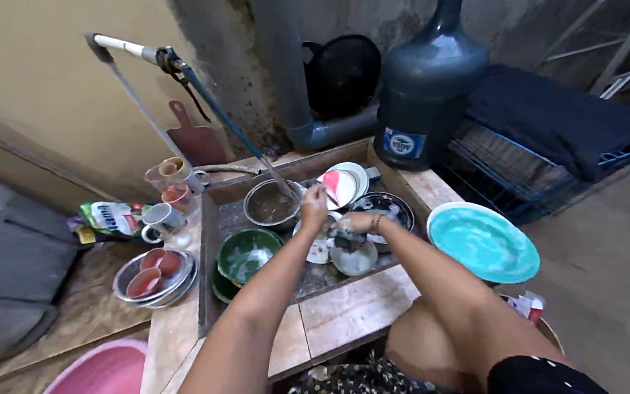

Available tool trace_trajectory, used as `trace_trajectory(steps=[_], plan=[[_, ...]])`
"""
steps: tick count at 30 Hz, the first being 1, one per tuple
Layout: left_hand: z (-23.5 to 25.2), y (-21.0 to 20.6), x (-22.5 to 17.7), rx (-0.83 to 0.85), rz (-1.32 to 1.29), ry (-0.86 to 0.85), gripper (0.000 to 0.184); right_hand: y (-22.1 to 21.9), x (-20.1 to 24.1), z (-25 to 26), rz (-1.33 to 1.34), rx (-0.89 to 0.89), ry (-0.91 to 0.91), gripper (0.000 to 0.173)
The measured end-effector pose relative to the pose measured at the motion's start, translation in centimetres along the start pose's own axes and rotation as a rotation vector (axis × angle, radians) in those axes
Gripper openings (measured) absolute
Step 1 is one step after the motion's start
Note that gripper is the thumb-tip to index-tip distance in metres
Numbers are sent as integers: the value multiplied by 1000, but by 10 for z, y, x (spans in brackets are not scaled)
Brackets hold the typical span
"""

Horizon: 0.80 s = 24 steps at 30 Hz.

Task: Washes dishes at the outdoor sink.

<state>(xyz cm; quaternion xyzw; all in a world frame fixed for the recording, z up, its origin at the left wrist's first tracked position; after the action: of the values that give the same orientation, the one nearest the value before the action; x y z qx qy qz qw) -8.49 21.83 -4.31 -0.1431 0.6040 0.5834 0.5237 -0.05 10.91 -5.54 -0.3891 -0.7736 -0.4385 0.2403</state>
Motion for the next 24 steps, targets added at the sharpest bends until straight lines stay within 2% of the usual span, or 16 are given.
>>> trace_trajectory(steps=[1, 2, 4, 6, 8, 10, 12, 15, 19, 24], plan=[[-4, 2, 32, 42, 87, 90, 34, -6, -22, 21, -73, 18, 57, 44], [-13, -6, 60, 168, 190, 174, 35, -13, -37, 32, -135, 55, 76, 43], [-45, -38, 101, 544, 399, 263, 40, -38, -58, 47, -334, 169, 66, 45], [-85, -66, 121, 842, 591, 249, 54, -71, -72, 56, -584, 308, 60, 47], [-110, -77, 134, 981, 746, 254, 67, -94, -80, 59, -784, 391, 0, 43], [-115, -83, 147, 959, 782, 260, 68, -104, -80, 57, -884, 414, -56, 39], [-108, -82, 151, 857, 755, 242, 58, -107, -77, 54, -944, 410, -105, 39], [-101, -63, 155, 687, 797, 367, 44, -112, -78, 55, -999, 413, -129, 37], [-98, -36, 170, 426, 630, 696, 74, -112, -82, 59, -1001, 419, -150, 39], [-96, -31, 170, 260, 482, 808, 74, -103, -79, 45, -1005, 474, -208, 41]])
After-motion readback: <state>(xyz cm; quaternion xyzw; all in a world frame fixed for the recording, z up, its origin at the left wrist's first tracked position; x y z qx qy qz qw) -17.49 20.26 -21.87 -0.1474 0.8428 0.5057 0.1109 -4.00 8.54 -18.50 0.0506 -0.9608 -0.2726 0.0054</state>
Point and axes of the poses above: each hand's wrist, its own z-axis towards the middle knuckle, its own y-axis out of the back of the hand, x = y × z, the point moved 8 cm from there along z, towards the middle knuckle, and after that the axes turned 3 degrees about -x, right-handed, at the moved point
